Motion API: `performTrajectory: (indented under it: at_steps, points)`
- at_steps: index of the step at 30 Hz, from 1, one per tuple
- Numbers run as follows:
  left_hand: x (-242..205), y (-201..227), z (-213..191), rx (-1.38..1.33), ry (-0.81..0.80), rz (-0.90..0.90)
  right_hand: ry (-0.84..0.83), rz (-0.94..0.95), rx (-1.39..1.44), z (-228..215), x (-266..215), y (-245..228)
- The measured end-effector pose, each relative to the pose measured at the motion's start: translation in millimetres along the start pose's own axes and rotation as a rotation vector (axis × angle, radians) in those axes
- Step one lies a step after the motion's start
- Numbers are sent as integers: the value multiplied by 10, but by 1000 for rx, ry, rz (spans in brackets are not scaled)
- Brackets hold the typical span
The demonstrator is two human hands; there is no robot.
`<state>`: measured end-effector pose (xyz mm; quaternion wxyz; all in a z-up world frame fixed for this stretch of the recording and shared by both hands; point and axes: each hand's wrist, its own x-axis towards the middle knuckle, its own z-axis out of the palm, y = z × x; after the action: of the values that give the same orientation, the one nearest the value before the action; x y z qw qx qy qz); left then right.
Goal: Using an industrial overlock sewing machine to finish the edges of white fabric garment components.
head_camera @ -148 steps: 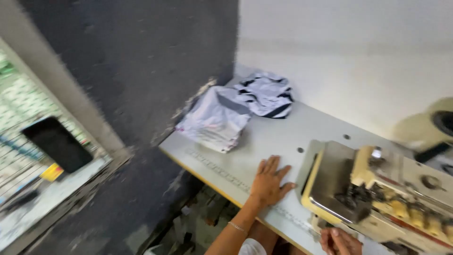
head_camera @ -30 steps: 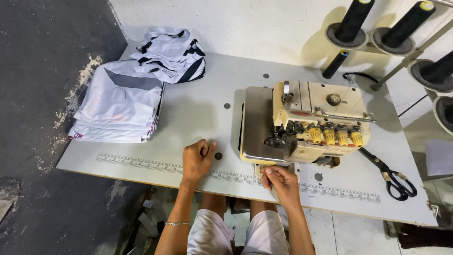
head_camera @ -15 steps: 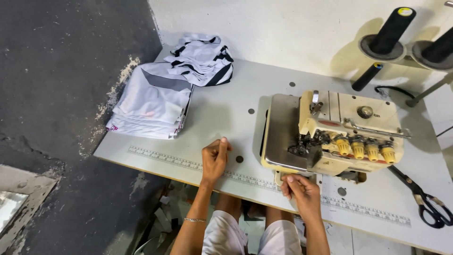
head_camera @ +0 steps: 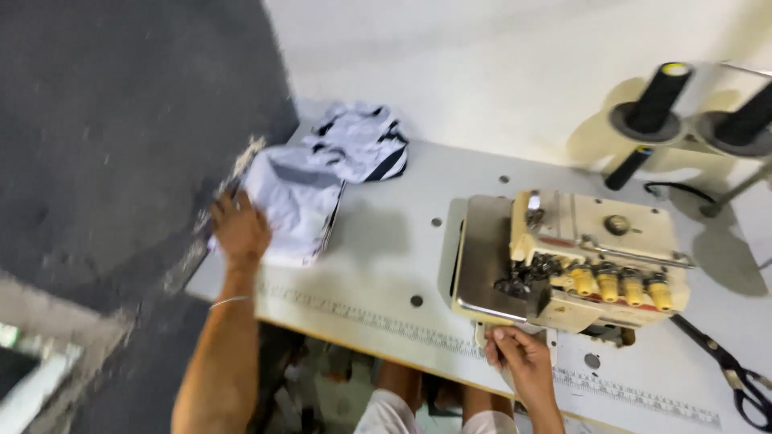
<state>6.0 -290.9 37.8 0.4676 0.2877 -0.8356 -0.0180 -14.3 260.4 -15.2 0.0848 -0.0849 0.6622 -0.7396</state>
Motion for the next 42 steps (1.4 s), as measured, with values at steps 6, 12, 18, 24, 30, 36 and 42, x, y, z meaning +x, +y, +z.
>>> performTrajectory:
  at_steps: [6,12,18,24,30,36,42]
  points:
    - [211,4,-265,605,-773,113,-29,40,216,-47,-15,114]
    - [2,-260,-125,665,-746,140,-95,-11,101,-7,-84,-84]
    - [435,55,-41,379,-815,-123,-116,-22,151,-43,-65,4]
    - [332,1014,-969,-1118,-344,-954,-70,-3,58,-26,-117,-72]
    - [-1305,983,-1146,-1019,-429,-755,-84,-67,73,-24,-88,-48]
    - [-1396,1017,-1158,-379,-701,-497,-93,1,89,-25,-111,-9]
    - [-1416,1537,-783,-279,-453,13,-94,-100,95,-8,-94,-27]
